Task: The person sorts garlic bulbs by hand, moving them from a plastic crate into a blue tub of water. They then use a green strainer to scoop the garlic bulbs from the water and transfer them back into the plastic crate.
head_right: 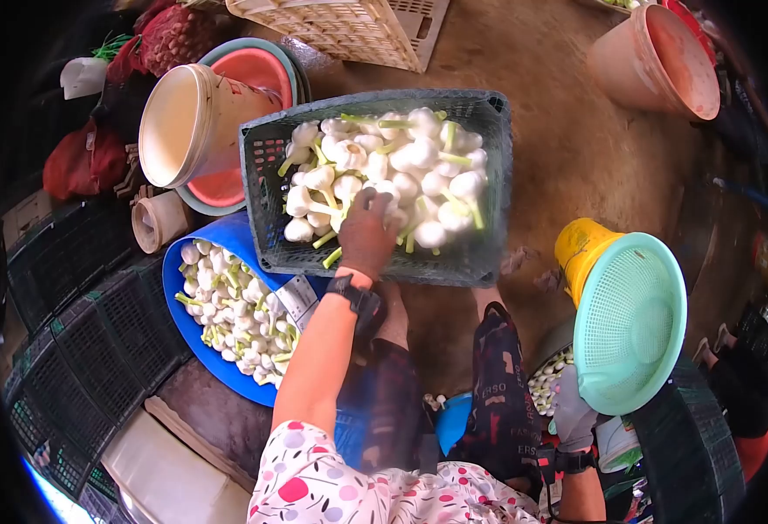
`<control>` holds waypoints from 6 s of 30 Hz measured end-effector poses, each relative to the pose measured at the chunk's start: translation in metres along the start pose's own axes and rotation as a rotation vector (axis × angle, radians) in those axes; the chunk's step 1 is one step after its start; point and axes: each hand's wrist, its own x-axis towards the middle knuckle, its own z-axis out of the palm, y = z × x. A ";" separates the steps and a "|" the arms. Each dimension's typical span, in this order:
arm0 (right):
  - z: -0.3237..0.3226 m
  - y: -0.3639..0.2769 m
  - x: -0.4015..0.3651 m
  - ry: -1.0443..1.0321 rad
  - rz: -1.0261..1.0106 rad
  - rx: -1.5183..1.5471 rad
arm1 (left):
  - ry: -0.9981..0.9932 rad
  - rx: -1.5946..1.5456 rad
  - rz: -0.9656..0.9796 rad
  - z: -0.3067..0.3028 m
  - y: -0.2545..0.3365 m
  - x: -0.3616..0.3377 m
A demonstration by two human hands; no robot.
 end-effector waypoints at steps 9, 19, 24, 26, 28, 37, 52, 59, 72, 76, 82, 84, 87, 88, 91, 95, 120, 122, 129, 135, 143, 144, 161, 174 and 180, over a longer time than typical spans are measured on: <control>0.009 -0.013 0.004 0.048 0.086 0.184 | -0.226 -0.112 -0.411 -0.019 -0.024 0.036; 0.007 -0.007 0.019 -0.099 -0.068 0.036 | -0.022 0.045 -0.096 0.020 0.008 0.115; 0.010 -0.005 0.017 0.037 0.112 0.116 | -0.187 0.431 -0.175 0.026 -0.008 0.134; 0.008 0.003 0.023 0.014 0.194 0.305 | -0.273 0.319 -0.156 0.029 -0.015 0.138; 0.003 0.010 0.027 0.026 0.349 0.656 | -0.211 0.292 0.013 0.035 -0.021 0.131; 0.013 -0.014 0.011 0.042 -0.036 -0.061 | 0.293 0.020 0.145 0.028 0.008 0.100; 0.046 -0.029 -0.003 0.054 -0.040 0.004 | 0.610 0.006 -0.098 -0.023 -0.050 0.065; 0.052 -0.029 0.000 0.010 -0.018 -0.049 | -0.418 0.107 -0.472 -0.029 -0.147 0.095; 0.142 -0.090 -0.086 -0.632 -0.207 -0.522 | 0.571 -0.479 -0.594 -0.136 -0.110 -0.158; 0.269 -0.087 -0.136 -0.948 -0.627 -0.814 | 0.891 -0.818 -1.121 -0.141 -0.182 -0.282; 0.431 0.010 -0.182 -1.147 -1.451 -1.611 | 1.111 -0.822 -1.404 -0.151 -0.293 -0.411; 0.475 0.037 -0.188 -1.159 -1.320 -2.042 | 1.148 -0.839 -1.496 -0.137 -0.337 -0.443; 0.518 0.072 -0.194 -1.168 -1.507 -2.358 | 1.025 -0.812 -1.530 -0.133 -0.390 -0.465; 0.528 0.081 -0.194 -1.182 -1.636 -2.405 | 0.979 -0.947 -1.543 -0.145 -0.397 -0.461; 0.566 0.088 -0.193 -1.281 -1.720 -2.465 | 0.912 -0.935 -1.483 -0.128 -0.421 -0.458; 0.592 0.116 -0.127 -1.315 -1.200 -2.397 | 0.657 -1.105 -1.529 -0.135 -0.434 -0.459; 0.560 0.100 -0.099 -1.474 -0.317 -1.288 | 0.476 -1.378 -0.641 -0.024 -0.396 -0.321; 0.537 0.092 -0.125 -1.391 -0.171 -1.109 | 0.460 -1.082 -0.539 -0.043 -0.385 -0.315; 0.489 0.048 -0.194 -1.304 -0.030 -0.893 | 0.473 -0.936 -0.669 -0.171 -0.303 -0.301; 0.418 0.000 -0.189 -1.320 -0.042 -0.514 | 0.441 -1.088 -0.528 -0.239 -0.222 -0.243; 0.290 -0.126 -0.137 -1.013 -0.978 -1.219 | 0.683 -1.094 -0.284 -0.193 -0.072 -0.105; 0.277 -0.140 -0.122 -0.851 -1.181 -1.478 | 0.680 -1.353 -0.399 -0.175 -0.049 -0.085; 0.207 -0.177 -0.062 -0.464 -0.993 -1.030 | 0.638 -1.888 -0.919 -0.158 -0.156 -0.206; 0.486 0.055 -0.184 -1.052 -0.048 -1.641 | 0.429 -0.612 -1.243 -0.079 -0.357 -0.476; 0.536 0.123 -0.131 -1.486 -0.660 -2.197 | 0.732 -1.272 -1.830 -0.047 -0.382 -0.459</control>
